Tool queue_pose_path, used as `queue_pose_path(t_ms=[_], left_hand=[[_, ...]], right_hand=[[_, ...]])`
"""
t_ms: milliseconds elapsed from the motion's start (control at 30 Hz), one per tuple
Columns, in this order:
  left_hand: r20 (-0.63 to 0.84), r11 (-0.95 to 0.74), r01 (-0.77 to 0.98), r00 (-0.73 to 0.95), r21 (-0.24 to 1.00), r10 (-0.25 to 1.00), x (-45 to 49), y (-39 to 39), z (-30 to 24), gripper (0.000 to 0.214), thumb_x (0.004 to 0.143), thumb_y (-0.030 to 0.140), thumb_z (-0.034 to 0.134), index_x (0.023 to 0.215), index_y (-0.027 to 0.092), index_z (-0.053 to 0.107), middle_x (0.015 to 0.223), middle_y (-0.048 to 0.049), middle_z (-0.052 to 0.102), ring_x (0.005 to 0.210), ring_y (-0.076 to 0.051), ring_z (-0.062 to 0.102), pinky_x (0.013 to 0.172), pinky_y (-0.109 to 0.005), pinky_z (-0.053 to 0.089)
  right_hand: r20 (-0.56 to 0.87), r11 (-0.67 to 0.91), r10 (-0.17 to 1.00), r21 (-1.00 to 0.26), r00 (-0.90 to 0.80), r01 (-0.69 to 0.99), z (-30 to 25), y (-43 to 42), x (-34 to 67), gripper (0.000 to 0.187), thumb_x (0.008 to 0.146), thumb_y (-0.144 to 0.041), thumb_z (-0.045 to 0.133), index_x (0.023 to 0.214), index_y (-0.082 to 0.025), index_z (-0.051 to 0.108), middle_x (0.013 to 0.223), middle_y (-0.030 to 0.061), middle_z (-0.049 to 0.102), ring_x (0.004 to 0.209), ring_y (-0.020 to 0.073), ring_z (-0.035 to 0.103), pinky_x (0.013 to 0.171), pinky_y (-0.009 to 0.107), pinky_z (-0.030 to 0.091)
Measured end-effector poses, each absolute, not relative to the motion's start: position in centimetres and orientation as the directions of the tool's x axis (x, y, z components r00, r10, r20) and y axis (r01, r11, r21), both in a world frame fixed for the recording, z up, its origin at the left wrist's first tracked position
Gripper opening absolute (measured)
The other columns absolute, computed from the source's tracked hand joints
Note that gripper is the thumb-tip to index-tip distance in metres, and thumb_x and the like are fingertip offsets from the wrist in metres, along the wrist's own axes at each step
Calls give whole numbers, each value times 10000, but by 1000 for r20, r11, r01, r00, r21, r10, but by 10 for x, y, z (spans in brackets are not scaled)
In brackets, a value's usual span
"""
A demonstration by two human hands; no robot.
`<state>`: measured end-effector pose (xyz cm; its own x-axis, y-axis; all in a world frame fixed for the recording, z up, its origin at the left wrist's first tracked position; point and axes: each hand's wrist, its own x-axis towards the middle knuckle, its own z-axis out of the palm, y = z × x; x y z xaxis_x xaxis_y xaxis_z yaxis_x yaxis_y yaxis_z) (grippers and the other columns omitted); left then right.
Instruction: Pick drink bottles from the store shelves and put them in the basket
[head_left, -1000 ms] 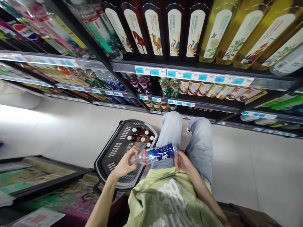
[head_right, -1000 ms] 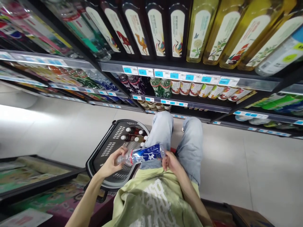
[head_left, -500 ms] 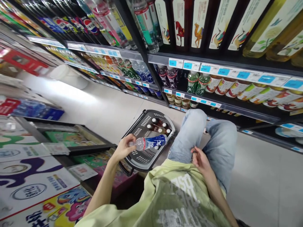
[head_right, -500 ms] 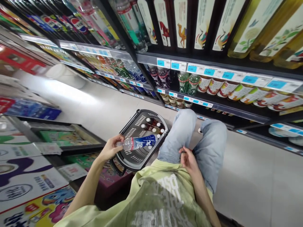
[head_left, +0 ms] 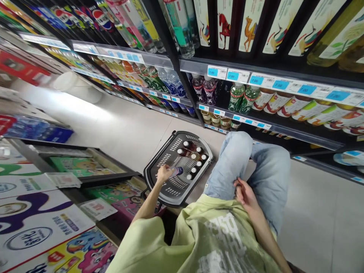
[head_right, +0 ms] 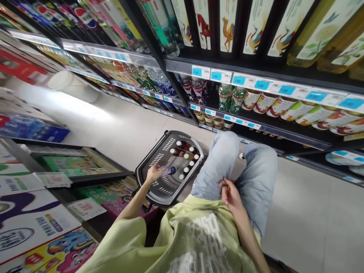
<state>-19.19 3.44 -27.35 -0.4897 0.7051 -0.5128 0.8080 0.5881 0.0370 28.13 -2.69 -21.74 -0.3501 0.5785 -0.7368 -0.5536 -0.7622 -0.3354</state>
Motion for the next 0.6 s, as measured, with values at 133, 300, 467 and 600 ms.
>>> queue_pose_path(t_ms=[133,300,467,600], left_hand=[[-547,624,779,-498,60,673,-178,46,-319,264,861,387,728,1013,172,699,1084,-107,796,1022,-242,732,806,-266,517],[-596,603,791,-438,100,673,-155,63,-368,222,861,305,750,1024,167,690,1085,-114,783,1040,-244,728,857,-286,527],[-624,533,833,-340,146,703,-132,74,-397,249,846,160,720,1090,133,680,1137,-163,745,1092,-265,716,906,-315,526],[-646,505,848,-296,161,703,-119,78,-412,297,843,136,718,1134,124,661,1168,-185,715,1081,-277,710,884,-322,526]], right_hand=[[-782,-767,548,-329,-297,-551,-215,-26,281,393,822,-595,798,813,-229,656,407,-96,369,321,68,226,343,254,160],[-798,-766,539,-332,-269,-550,-214,-22,281,385,784,-572,838,795,-231,659,411,-96,380,320,57,190,330,252,145],[-794,-777,532,-318,-295,-543,-212,-16,279,455,755,-645,856,752,-240,647,373,-107,341,293,55,180,317,242,127],[-816,-787,509,-310,-276,-534,-210,-13,280,481,723,-665,871,712,-243,640,358,-104,334,292,57,175,308,242,133]])
